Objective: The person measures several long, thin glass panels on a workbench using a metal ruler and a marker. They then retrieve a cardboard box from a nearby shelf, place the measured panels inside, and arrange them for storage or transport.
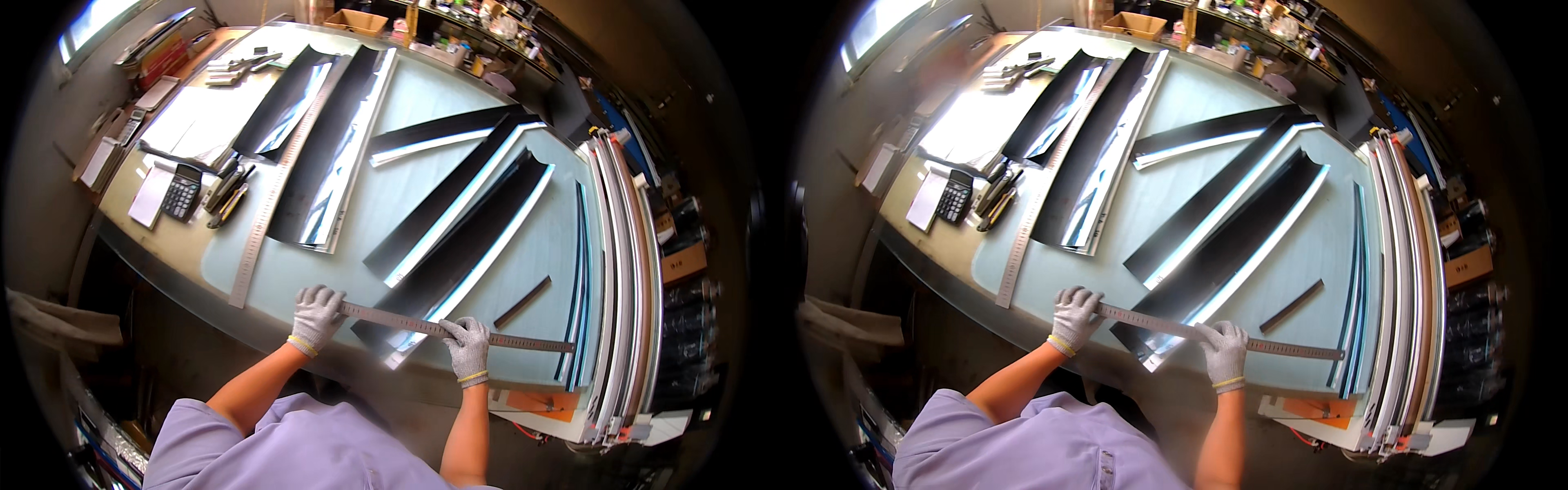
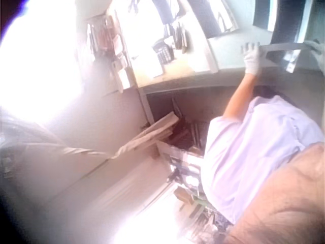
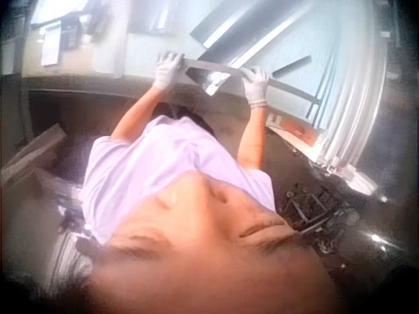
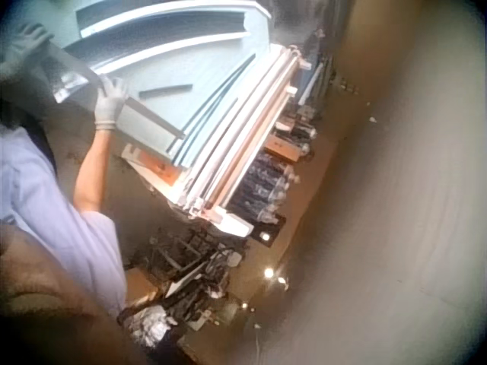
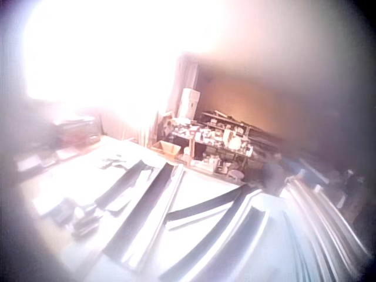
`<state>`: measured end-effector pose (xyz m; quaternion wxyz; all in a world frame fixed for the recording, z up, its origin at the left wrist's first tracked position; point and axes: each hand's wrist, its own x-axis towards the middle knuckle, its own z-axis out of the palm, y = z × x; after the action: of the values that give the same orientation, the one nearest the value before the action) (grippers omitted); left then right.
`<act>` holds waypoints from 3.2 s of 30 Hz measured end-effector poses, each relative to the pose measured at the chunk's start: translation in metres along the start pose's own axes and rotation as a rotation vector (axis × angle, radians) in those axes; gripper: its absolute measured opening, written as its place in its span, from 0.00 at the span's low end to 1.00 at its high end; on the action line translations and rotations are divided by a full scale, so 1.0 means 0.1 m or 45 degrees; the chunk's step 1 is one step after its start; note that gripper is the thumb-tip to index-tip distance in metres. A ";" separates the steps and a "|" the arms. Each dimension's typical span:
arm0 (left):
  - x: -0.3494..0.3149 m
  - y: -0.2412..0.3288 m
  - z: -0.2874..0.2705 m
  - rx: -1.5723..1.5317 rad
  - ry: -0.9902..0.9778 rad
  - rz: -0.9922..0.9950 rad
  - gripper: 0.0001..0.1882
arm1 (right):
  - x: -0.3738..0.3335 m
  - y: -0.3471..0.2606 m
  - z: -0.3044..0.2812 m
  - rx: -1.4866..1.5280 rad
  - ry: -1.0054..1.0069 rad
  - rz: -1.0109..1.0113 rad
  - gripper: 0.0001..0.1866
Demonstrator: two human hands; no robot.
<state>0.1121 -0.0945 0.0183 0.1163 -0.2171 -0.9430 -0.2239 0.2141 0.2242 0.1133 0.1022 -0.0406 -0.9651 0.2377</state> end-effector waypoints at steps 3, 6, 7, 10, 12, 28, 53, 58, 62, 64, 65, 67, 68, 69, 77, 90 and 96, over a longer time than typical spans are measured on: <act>-0.09 -0.39 -0.31 0.157 0.249 -0.470 0.32 | 0.07 -0.08 0.15 0.102 0.051 0.077 0.22; -0.23 -0.95 -0.49 0.467 0.317 -1.101 0.35 | 0.02 0.17 0.43 0.212 0.186 0.266 0.23; -0.24 -1.08 -0.56 0.457 0.265 -1.192 0.34 | -0.01 0.25 0.47 0.264 0.211 0.353 0.23; -0.18 -1.22 -0.79 0.426 0.149 -1.267 0.28 | -0.18 0.60 0.65 0.521 0.432 0.543 0.23; -0.18 -1.32 -0.86 0.367 0.066 -1.288 0.26 | -0.33 0.92 0.66 0.514 0.552 0.605 0.26; -0.91 -0.70 -1.92 -1.279 0.112 -1.162 0.14 | -0.04 0.87 0.62 0.153 0.573 0.645 0.29; 1.27 -0.69 -2.51 0.910 0.274 0.316 0.27 | 0.93 -1.24 0.31 0.513 0.136 -0.446 0.27; 0.19 -1.96 -2.97 0.734 0.108 -0.048 0.11 | 1.01 -0.44 -0.18 0.087 0.102 -0.731 0.29; -0.55 -2.11 -2.30 0.431 0.278 0.050 0.02 | 1.52 0.53 -0.47 -0.281 0.577 -0.303 0.34; -0.60 -1.56 -1.70 0.165 0.408 -0.253 0.03 | 1.80 0.58 -0.43 -0.486 0.964 0.102 0.34; -0.53 -1.16 -1.51 -0.011 0.200 -0.489 0.03 | 1.84 0.53 -0.29 -0.347 0.992 0.244 0.33; -0.28 -0.26 -1.14 -0.096 0.064 -0.598 0.10 | 1.70 0.47 0.14 -0.223 0.868 0.384 0.30; -0.14 0.10 -1.02 -0.175 -0.071 -0.539 0.16 | 1.46 0.52 0.45 -0.244 0.723 0.382 0.28; -0.06 0.31 -0.83 -0.175 -0.167 -0.484 0.18 | 1.20 0.56 0.77 -0.227 0.612 0.321 0.28; 0.29 1.05 0.02 -0.125 -0.560 -0.344 0.38 | 0.44 0.47 1.43 -0.285 0.301 0.256 0.27; 0.41 1.21 0.20 -0.087 -0.586 -0.343 0.40 | 0.44 0.46 1.38 -0.381 0.332 0.243 0.25; -0.05 0.88 0.03 -0.113 -0.571 -0.361 0.45 | 0.45 0.48 1.44 -0.296 0.329 0.245 0.26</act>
<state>0.1564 -0.0241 0.0471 -0.1378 -0.1319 -0.9554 -0.2254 0.1401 0.2071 -0.0258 0.1966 -0.1744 -0.9566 0.1262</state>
